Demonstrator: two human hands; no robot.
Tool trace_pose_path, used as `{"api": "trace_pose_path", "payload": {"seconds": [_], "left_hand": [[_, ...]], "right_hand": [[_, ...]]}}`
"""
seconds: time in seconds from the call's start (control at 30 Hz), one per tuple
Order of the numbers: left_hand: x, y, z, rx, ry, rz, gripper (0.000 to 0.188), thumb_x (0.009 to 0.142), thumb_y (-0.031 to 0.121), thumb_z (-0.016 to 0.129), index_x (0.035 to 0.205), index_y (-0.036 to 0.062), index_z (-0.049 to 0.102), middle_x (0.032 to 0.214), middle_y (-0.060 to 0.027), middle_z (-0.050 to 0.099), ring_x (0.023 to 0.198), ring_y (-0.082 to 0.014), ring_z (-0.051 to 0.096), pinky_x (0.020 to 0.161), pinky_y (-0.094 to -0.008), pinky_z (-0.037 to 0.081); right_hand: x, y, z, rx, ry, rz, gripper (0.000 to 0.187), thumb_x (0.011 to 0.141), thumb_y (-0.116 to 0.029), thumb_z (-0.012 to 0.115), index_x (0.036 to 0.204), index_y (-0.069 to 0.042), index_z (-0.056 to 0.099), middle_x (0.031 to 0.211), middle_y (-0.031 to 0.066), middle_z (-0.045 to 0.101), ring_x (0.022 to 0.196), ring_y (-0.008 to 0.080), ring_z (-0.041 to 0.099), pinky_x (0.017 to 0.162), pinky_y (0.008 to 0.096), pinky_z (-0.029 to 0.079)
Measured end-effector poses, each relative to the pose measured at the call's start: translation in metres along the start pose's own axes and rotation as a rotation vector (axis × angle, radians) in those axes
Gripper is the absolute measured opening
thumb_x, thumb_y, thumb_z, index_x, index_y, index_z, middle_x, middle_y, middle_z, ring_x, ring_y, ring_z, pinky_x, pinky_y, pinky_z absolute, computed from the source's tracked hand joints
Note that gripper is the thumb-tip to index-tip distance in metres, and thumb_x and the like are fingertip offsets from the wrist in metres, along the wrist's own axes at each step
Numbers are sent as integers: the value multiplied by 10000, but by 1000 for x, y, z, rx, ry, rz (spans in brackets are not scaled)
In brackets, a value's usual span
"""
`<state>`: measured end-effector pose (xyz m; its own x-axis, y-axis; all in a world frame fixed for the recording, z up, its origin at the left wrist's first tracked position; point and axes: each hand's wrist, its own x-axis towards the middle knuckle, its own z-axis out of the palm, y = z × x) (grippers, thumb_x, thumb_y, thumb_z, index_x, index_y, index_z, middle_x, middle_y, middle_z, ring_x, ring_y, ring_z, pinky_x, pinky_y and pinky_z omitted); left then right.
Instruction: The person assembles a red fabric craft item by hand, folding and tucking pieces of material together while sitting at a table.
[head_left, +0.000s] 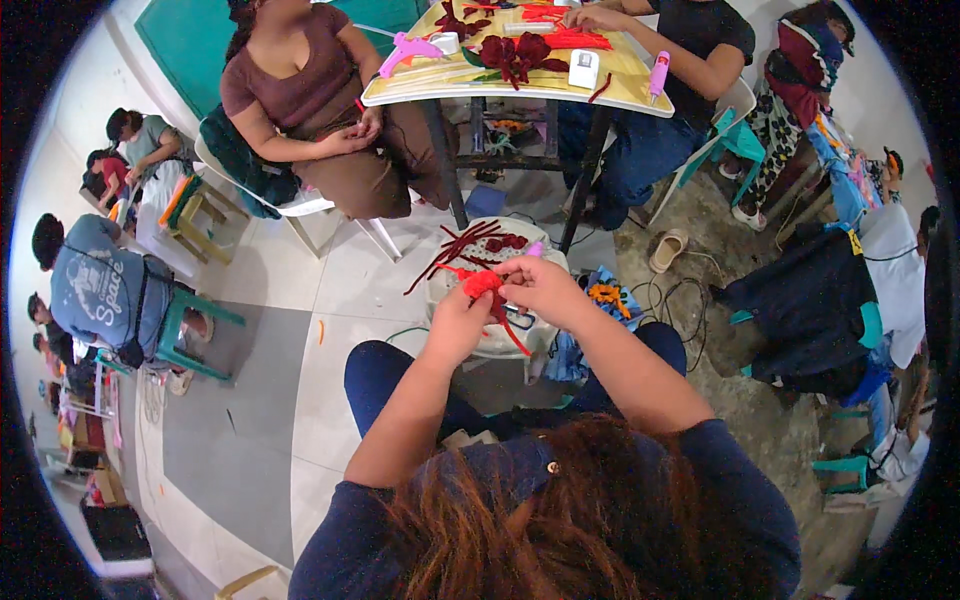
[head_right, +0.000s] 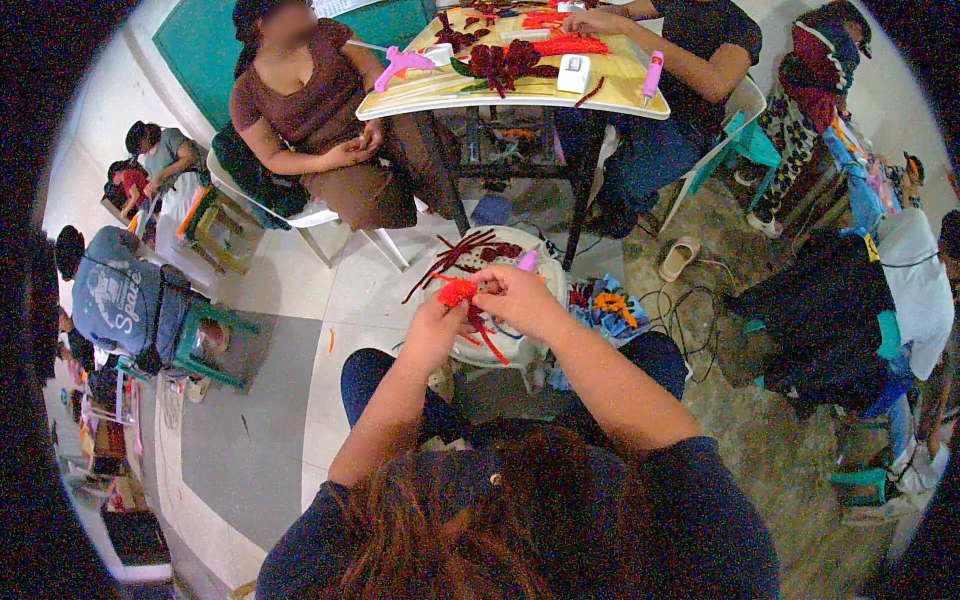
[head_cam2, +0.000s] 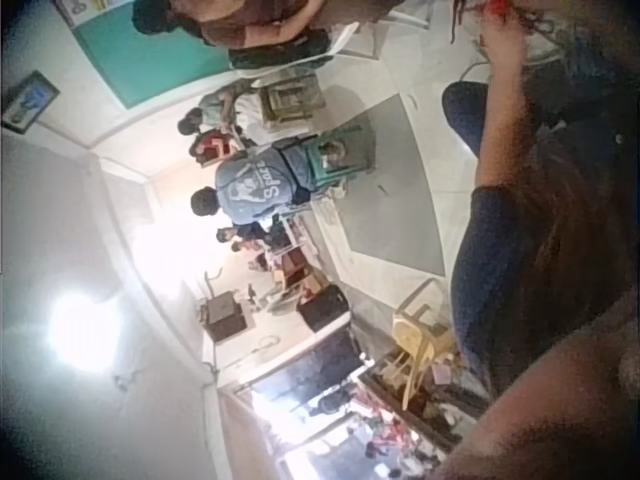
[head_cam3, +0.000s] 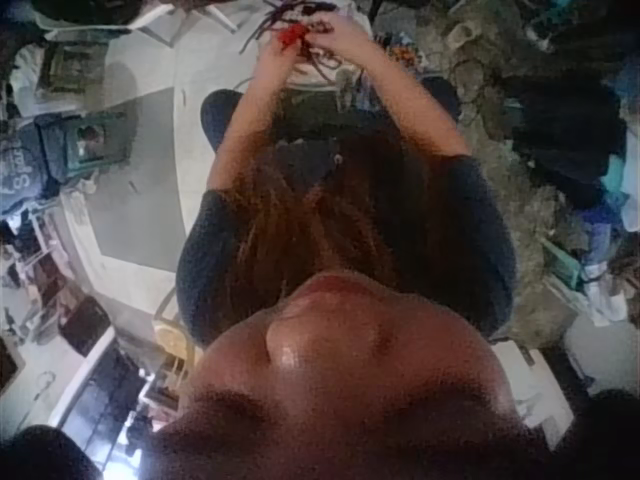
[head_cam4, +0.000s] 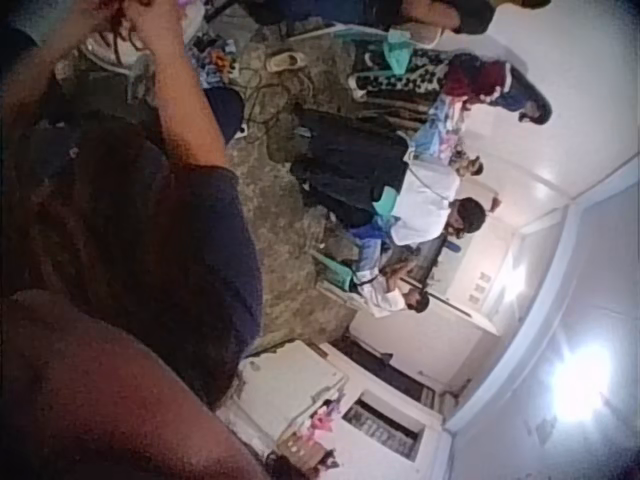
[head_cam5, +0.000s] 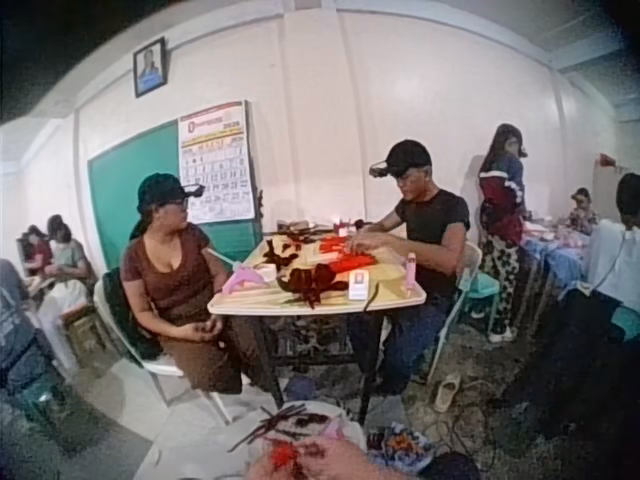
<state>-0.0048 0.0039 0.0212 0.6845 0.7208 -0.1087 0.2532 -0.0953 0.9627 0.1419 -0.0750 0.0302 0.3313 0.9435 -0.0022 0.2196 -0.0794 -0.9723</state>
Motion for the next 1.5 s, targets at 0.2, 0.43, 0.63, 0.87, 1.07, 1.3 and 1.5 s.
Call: {"api": "trace_pose_path", "payload": {"seconds": [0.2,0.43,0.63,0.87,1.07,1.3,1.5], "left_hand": [[-5,8,-1,-144,-129,23,316,871,38,448,1184,13,480,1091,-125,562,855,-148,609,750,-296,502],[-5,5,6,27,-23,147,279,836,28,431,1086,11,554,907,-156,635,802,-217,627,701,-322,492],[-9,11,15,177,194,103,221,803,67,464,969,4,595,814,-193,629,757,-296,627,678,-373,481],[-2,-22,18,438,174,64,190,823,118,474,915,-16,574,817,-249,597,779,-401,584,668,-440,459],[-9,-27,15,59,35,17,200,871,81,423,978,-3,569,784,-132,626,686,-223,627,611,-353,490],[-12,-81,1,-204,-118,-185,189,881,57,418,1002,18,558,806,-48,601,668,-145,574,613,-281,469],[-17,-58,2,-265,-142,-72,169,908,90,446,1022,10,543,827,-72,590,641,-146,574,628,-284,503]], "right_hand": [[-8,-10,3,-128,-21,-110,232,774,-165,633,944,-9,608,785,106,629,680,182,597,615,313,473],[-9,-11,17,-464,125,-192,197,764,-175,551,812,16,560,792,206,595,729,361,581,652,428,464],[-9,-1,29,-576,189,-208,160,769,-145,523,803,6,562,798,215,591,759,385,571,681,468,457],[-10,21,37,-668,149,-170,138,764,-128,513,776,0,563,763,213,590,742,394,573,669,472,459],[-9,48,24,-444,-37,-49,256,797,-246,591,936,-31,610,825,188,614,767,346,597,681,398,481],[-12,86,34,-106,-189,10,363,783,-334,655,1031,-70,630,834,118,632,802,215,607,705,317,469],[-12,49,37,-202,39,-93,268,797,-306,636,870,-50,668,764,133,601,717,238,584,663,334,449]]}}
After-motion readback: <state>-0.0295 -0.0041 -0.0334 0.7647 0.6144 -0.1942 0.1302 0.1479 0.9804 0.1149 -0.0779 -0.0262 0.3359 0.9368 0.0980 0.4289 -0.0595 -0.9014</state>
